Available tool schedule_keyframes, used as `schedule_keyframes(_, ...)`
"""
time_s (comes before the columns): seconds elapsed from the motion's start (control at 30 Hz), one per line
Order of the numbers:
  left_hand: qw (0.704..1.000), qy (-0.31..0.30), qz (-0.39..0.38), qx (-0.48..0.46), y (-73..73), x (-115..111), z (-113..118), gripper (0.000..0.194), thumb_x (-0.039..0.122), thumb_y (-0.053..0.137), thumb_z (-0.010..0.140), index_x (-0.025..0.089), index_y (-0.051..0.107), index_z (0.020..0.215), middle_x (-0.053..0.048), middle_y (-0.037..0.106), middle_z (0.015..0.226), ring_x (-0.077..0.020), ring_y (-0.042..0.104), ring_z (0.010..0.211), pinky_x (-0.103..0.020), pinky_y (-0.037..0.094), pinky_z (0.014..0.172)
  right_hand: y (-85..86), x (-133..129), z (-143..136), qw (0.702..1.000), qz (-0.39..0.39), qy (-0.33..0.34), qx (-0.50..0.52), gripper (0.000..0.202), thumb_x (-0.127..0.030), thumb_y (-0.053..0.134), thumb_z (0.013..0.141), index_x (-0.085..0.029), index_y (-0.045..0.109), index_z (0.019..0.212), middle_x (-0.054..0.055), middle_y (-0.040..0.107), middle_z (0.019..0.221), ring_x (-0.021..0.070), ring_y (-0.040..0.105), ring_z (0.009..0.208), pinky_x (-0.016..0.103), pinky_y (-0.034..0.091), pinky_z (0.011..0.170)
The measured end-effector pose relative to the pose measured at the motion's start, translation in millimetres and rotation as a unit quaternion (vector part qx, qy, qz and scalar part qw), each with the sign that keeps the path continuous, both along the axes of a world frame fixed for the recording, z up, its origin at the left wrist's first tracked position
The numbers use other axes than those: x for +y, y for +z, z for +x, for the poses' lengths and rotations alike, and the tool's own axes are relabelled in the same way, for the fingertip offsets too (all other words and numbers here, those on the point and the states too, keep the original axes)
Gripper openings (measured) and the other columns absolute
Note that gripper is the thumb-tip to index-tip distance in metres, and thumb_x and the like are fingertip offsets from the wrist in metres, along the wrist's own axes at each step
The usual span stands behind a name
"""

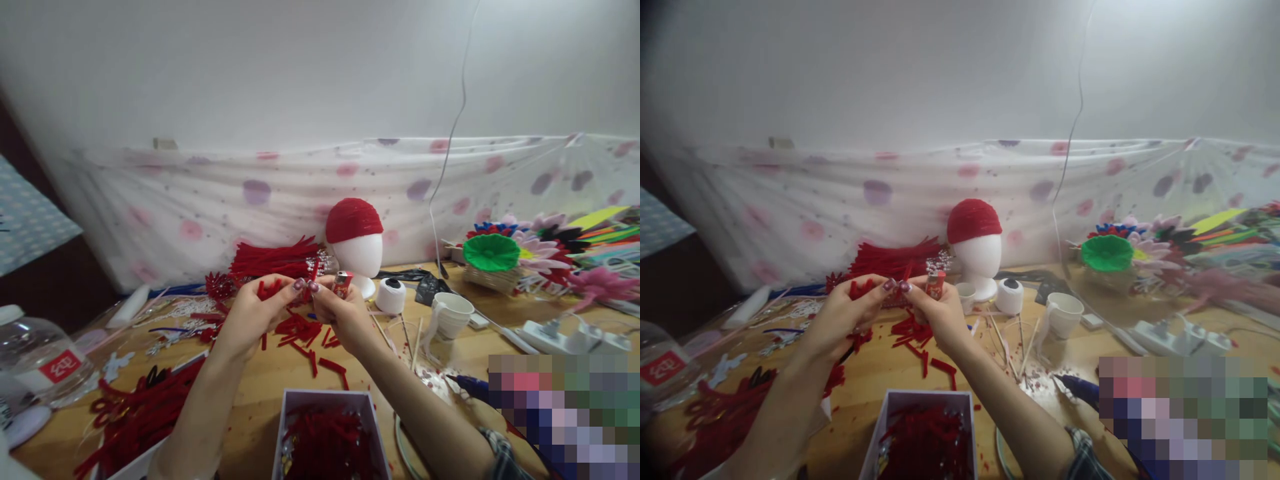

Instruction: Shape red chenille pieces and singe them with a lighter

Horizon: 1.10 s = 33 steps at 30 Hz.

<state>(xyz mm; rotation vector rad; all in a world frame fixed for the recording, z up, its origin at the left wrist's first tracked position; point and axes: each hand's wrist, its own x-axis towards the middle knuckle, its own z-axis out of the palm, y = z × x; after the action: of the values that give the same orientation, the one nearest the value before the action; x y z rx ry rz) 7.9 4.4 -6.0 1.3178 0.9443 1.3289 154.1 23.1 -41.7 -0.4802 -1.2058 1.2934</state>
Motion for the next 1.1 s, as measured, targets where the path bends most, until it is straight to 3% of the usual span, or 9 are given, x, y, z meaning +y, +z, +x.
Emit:
schedule_keyframes(0.1,0.999,-0.036,-0.030,-0.021,1.3,3.0,-8.9,0.044,0.051,0.088,0.055,0.015,0.067,0.071,0.012,0.030,0.041,-0.0005,0.016,0.036,-0.015,0.012,0.035,-0.9,0.0,3.3,0.996,0.018,0.040,-0.074,0.033,-0.043,0.081,0.071,-0.015,0.065,0.071,-0.009,0.037,0.046,0.0049,0.024,0.042,0.022,0.016,0.041)
schedule_keyframes(0.23,0.991,-0.106,-0.082,-0.015,1.3,3.5,-13.3,0.039,0.036,0.092,0.048,0.014,0.067,0.068,0.010,0.037,0.042,0.0003,0.017,0.036,-0.015,0.011,0.035,-4.8,0.7,4.9,0.990,0.037,0.080,-0.106,0.031,-0.041,0.080,0.073,-0.014,0.065,0.071,-0.009,0.037,0.047,0.0047,0.023,0.043,0.021,0.016,0.041)
schedule_keyframes(0.47,0.997,-0.052,-0.024,-0.052,0.9,0.4,-5.1,0.030,0.029,0.090,0.050,0.015,0.068,0.066,0.008,0.042,0.041,-0.0015,0.024,0.035,-0.016,0.014,0.035,-11.2,0.5,2.3,0.987,0.046,0.123,-0.092,0.030,-0.043,0.077,0.078,-0.017,0.061,0.076,-0.010,0.037,0.046,0.0049,0.023,0.041,0.021,0.017,0.040)
schedule_keyframes(0.7,0.996,-0.074,-0.031,-0.040,3.9,-2.3,-6.6,0.024,0.026,0.087,0.052,0.014,0.067,0.058,0.009,0.038,0.039,-0.0008,0.023,0.035,-0.017,0.014,0.036,-1.8,-4.0,8.1,0.980,0.063,0.137,-0.132,0.037,-0.042,0.080,0.075,-0.017,0.053,0.070,-0.010,0.035,0.049,0.0048,0.023,0.044,0.020,0.016,0.042)
schedule_keyframes(0.83,0.998,-0.038,-0.016,-0.045,3.7,-1.7,-6.2,0.025,0.026,0.087,0.052,0.014,0.067,0.062,0.010,0.036,0.039,-0.0009,0.023,0.036,-0.016,0.015,0.036,-4.9,1.3,9.6,0.976,0.066,0.140,-0.150,0.037,-0.044,0.079,0.075,-0.017,0.054,0.072,-0.010,0.036,0.047,0.0047,0.025,0.042,0.019,0.017,0.040)
schedule_keyframes(0.9,0.998,0.001,0.004,-0.064,3.7,-0.6,-6.8,0.028,0.029,0.088,0.052,0.014,0.067,0.065,0.011,0.035,0.039,-0.0008,0.021,0.036,-0.017,0.014,0.036,-10.3,6.4,6.3,0.974,0.036,0.171,-0.142,0.042,-0.055,0.074,0.076,-0.017,0.056,0.073,-0.011,0.033,0.045,0.0046,0.022,0.038,0.019,0.017,0.037)
schedule_keyframes(1.0,0.994,0.053,0.036,-0.086,3.9,0.6,-8.5,0.032,0.032,0.089,0.052,0.014,0.067,0.067,0.012,0.034,0.041,-0.0010,0.020,0.036,-0.017,0.013,0.036,-17.3,12.9,-2.0,0.965,-0.058,0.235,-0.102,0.060,-0.073,0.049,0.080,-0.018,0.049,0.057,-0.011,0.022,0.040,0.0048,0.014,0.035,0.019,0.012,0.034)
schedule_keyframes(1.1,0.991,0.087,0.066,-0.077,3.3,1.0,-9.1,0.029,0.034,0.087,0.056,0.014,0.068,0.068,0.011,0.034,0.042,-0.0015,0.022,0.037,-0.018,0.014,0.036,-20.8,15.6,-9.0,0.953,-0.134,0.255,-0.094,0.059,-0.069,0.037,0.082,-0.022,0.035,0.046,-0.009,0.018,0.036,0.0052,0.010,0.033,0.019,0.008,0.032)
